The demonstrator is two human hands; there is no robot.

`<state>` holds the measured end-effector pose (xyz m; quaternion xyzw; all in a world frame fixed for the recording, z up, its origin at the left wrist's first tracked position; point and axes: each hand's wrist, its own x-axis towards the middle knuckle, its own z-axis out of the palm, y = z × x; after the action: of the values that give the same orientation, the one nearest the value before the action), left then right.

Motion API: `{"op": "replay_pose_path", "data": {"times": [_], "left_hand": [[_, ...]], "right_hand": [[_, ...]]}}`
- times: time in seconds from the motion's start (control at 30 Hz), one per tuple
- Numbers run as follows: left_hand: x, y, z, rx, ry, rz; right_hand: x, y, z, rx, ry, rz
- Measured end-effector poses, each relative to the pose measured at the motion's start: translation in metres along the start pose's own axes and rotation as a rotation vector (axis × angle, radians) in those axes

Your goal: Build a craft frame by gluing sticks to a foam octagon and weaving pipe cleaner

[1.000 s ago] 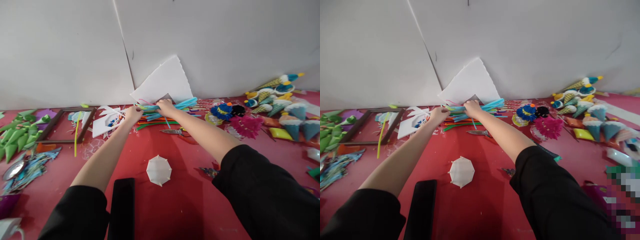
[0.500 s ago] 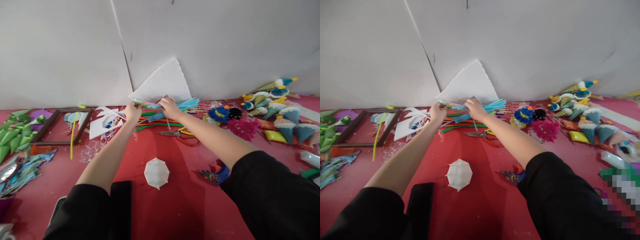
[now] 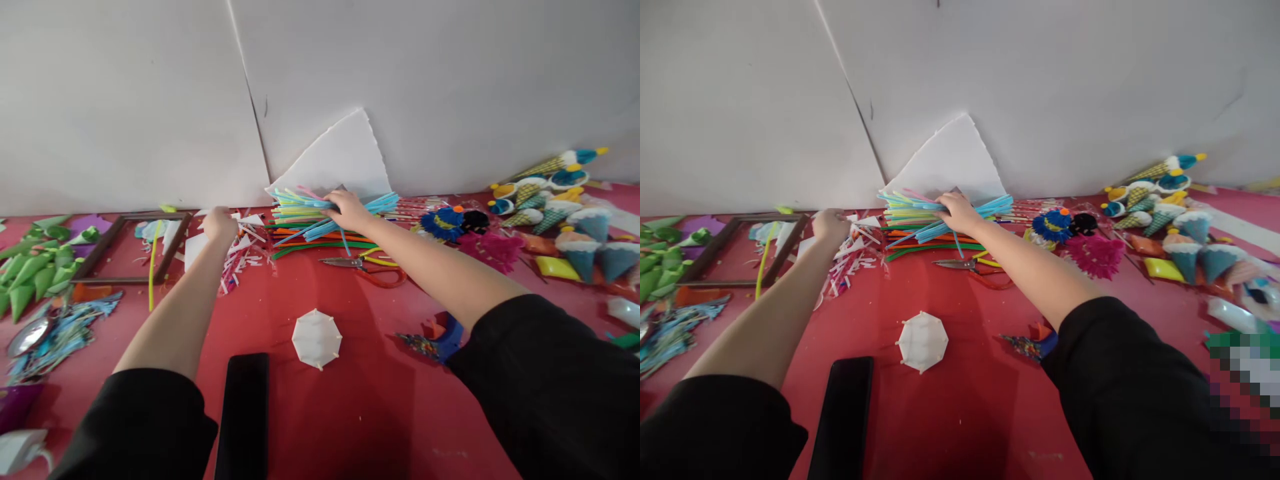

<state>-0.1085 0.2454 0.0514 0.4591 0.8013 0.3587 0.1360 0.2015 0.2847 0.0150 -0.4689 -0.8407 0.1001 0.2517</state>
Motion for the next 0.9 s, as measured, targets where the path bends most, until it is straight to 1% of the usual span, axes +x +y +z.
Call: {"op": "replay_pose_path", "data": {"times": [0.1, 0.13, 0.2, 0.27, 0.3, 0.37, 0.43, 0.53, 0.63, 0.7, 0.77, 0.83, 0.9], "left_hand": [[-0.013, 0.005, 0.005, -0.072, -0.076, 0.098], [-0.018, 0.009, 0.009, -0.117, -0.123, 0.138], [-0.029, 0.017, 0.021, -0.229, -0.253, 0.195], [-0.040, 0.026, 0.034, -0.361, -0.393, 0.223], [-0.045, 0.031, 0.040, -0.427, -0.440, 0.227], [-0.052, 0.039, 0.049, -0.543, -0.485, 0.224], [-0.055, 0.044, 0.053, -0.660, -0.483, 0.153], [-0.050, 0.048, 0.057, -0.782, -0.437, 0.018], [-0.042, 0.046, 0.059, -0.835, -0.370, -0.023], [-0.037, 0.043, 0.061, -0.877, -0.324, -0.054], [-0.032, 0.040, 0.062, -0.908, -0.283, -0.105], [-0.028, 0.037, 0.061, -0.932, -0.247, -0.173], [-0.025, 0.035, 0.060, -0.958, -0.222, -0.249]], "right_hand": [[0.005, 0.001, 0.001, 0.036, -0.004, -0.004], [0.007, 0.000, 0.001, 0.044, -0.004, -0.002], [0.010, -0.001, 0.001, 0.050, -0.002, 0.003], [0.013, -0.004, 0.001, 0.051, 0.003, 0.007], [0.015, -0.006, 0.001, 0.053, 0.004, 0.005], [0.016, -0.010, 0.001, 0.061, 0.005, -0.006], [0.016, -0.013, 0.000, 0.070, -0.001, -0.021], [0.013, -0.015, -0.003, 0.078, -0.013, -0.025], [0.010, -0.013, -0.014, 0.081, -0.012, 0.019], [0.010, -0.008, -0.027, 0.072, -0.015, 0.083], [0.012, -0.002, -0.043, 0.045, -0.029, 0.175], [0.015, 0.006, -0.061, -0.005, -0.053, 0.296], [0.017, 0.012, -0.075, -0.058, -0.117, 0.425]]}}
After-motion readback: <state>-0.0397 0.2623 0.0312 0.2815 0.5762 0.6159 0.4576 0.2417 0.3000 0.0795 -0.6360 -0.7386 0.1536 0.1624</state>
